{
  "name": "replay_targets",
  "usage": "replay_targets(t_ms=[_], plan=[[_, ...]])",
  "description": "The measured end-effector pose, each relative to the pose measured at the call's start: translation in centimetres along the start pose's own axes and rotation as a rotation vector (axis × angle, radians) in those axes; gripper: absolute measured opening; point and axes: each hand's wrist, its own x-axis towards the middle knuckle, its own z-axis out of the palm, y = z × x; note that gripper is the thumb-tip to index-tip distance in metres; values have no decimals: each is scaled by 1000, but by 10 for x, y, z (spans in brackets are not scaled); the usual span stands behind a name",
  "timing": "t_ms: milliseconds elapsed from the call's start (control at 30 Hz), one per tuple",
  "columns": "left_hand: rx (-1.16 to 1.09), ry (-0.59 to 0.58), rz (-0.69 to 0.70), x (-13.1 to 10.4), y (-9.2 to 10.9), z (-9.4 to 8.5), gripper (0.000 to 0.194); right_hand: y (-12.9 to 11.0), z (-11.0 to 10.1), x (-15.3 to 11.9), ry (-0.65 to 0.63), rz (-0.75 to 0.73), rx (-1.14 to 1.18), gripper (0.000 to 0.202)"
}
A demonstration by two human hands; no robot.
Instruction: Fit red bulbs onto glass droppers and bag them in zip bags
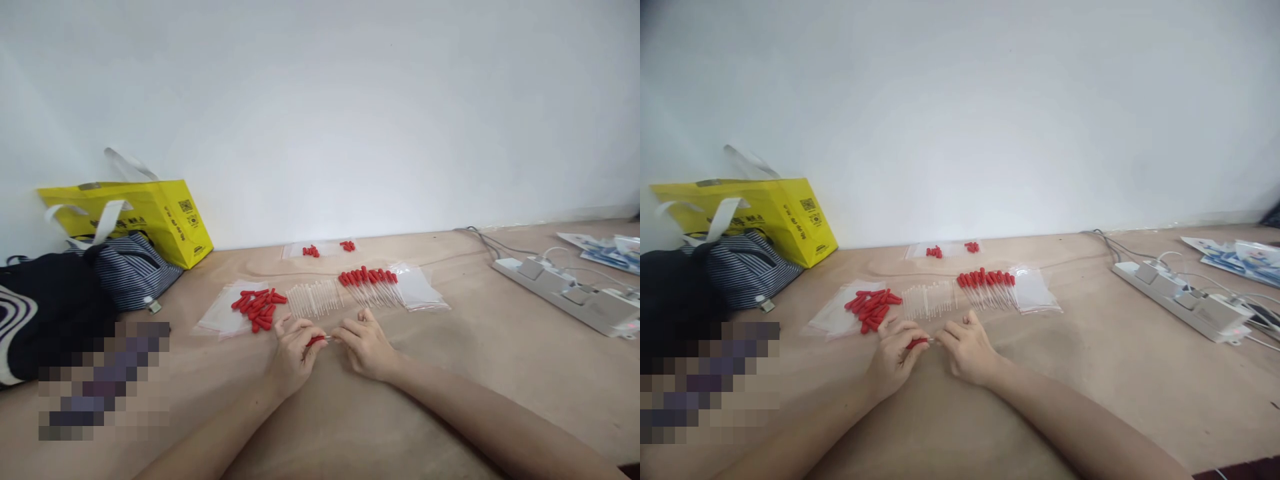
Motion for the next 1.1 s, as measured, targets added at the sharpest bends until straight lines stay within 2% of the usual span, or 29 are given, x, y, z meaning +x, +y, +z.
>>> replay_targets(t_ms=[233, 367, 533, 600, 700, 767, 833, 933, 1100], plan=[[16, -11, 21, 4, -1, -3, 12, 1, 4, 1, -49, 90, 95, 23], [39, -48, 23, 2, 0, -2, 13, -2, 6, 0, -137, 132, 146, 21], [159, -65, -23, 5, -7, -6, 11, 7, 0, 5, -218, 167, 56, 17], [282, -50, -106, 6, -17, -12, 27, 22, -5, 7, -180, 299, -6, 17], [463, -57, -305, 7, -35, -23, 53, 55, -10, 7, -32, 720, -125, 21], [530, -113, -438, 6, -46, -32, 59, 77, -11, 6, -5, 961, -197, 23], [566, -182, -534, 5, -53, -39, 59, 93, -9, 3, -36, 1099, -237, 23], [595, -257, -593, 5, -57, -45, 52, 103, -2, 2, -83, 1161, -272, 21], [621, -273, -598, 4, -57, -47, 35, 102, 7, 4, -101, 1132, -287, 17]])
